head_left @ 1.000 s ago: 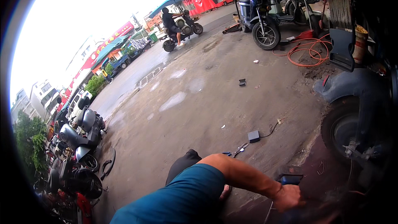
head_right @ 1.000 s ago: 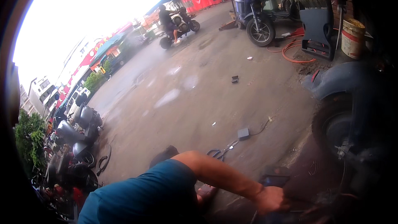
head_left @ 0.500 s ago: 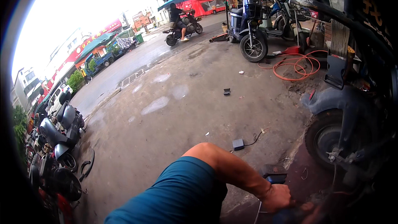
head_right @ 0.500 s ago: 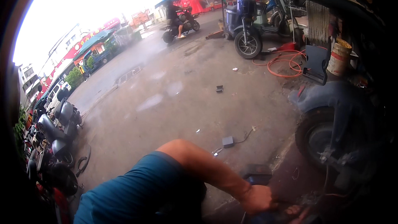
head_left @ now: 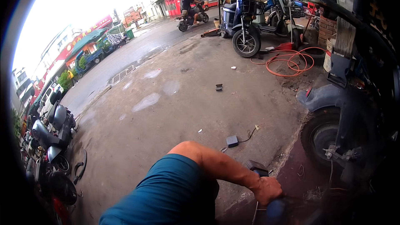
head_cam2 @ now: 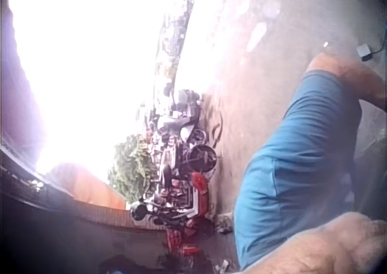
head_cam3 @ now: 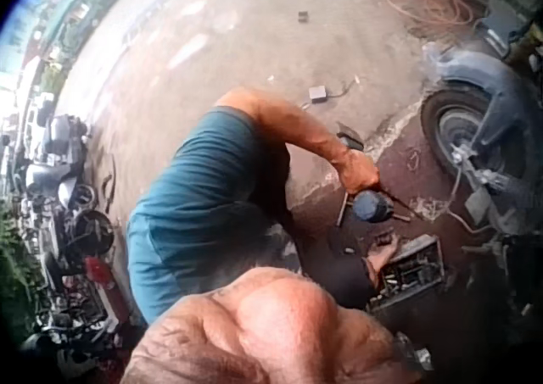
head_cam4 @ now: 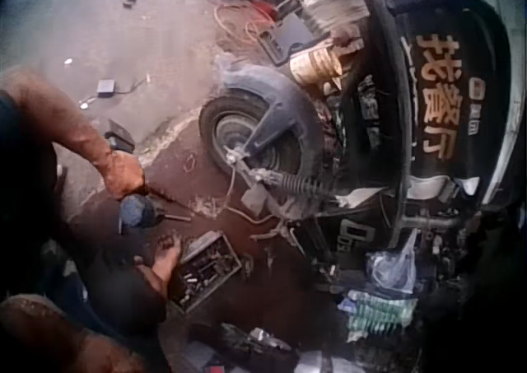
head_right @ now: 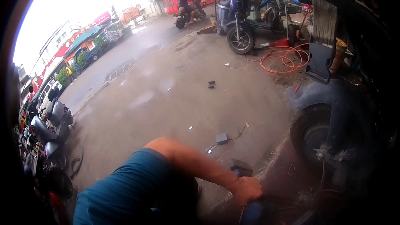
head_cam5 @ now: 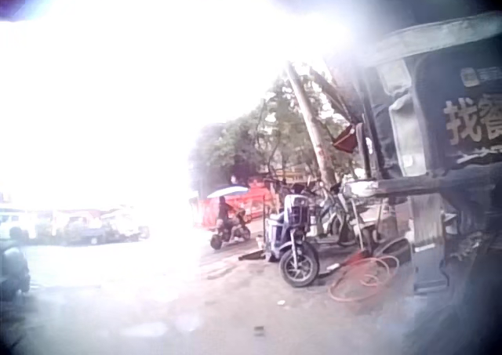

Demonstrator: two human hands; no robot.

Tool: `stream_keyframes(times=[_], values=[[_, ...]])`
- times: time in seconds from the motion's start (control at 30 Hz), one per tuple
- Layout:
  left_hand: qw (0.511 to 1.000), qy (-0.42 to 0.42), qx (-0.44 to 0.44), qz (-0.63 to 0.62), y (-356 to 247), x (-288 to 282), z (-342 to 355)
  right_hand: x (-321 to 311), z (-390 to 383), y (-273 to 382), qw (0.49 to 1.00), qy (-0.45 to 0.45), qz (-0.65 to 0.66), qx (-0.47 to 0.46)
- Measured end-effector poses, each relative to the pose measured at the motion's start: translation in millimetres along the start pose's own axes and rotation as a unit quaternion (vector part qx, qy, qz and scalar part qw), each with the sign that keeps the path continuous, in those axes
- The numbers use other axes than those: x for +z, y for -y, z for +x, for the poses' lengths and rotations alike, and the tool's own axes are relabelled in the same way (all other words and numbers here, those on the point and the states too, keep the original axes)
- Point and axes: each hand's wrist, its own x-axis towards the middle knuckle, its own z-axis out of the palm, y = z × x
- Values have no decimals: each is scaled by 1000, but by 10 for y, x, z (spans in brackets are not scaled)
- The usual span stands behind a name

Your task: The person disassembles parts of an electric scooter wheel assembly by attaching sockets to an electric impact wrench, loosening fasteners, and removing brackets and nuts by hand.

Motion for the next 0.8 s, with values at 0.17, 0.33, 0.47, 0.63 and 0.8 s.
stream_keyframes(times=[0.17, 0.33, 0.47, 0.63, 0.8], values=[[996, -37, -64, -58, 128, -513, -76, 167, -764, -123, 996, -21, -18, 83], [977, -35, -94, -190, 238, -545, 61, -258, -893, -506, 987, -41, -101, -120], [971, 3, -106, -215, 332, -309, 142, -486, -1274, -435, 985, -105, -96, -95], [973, 39, -98, -205, 174, -171, 262, -806, -1419, -248, 968, -191, -137, -91], [990, 25, -35, -134, 60, -175, 424, -1193, -1323, -95, 831, -290, -411, -238]])
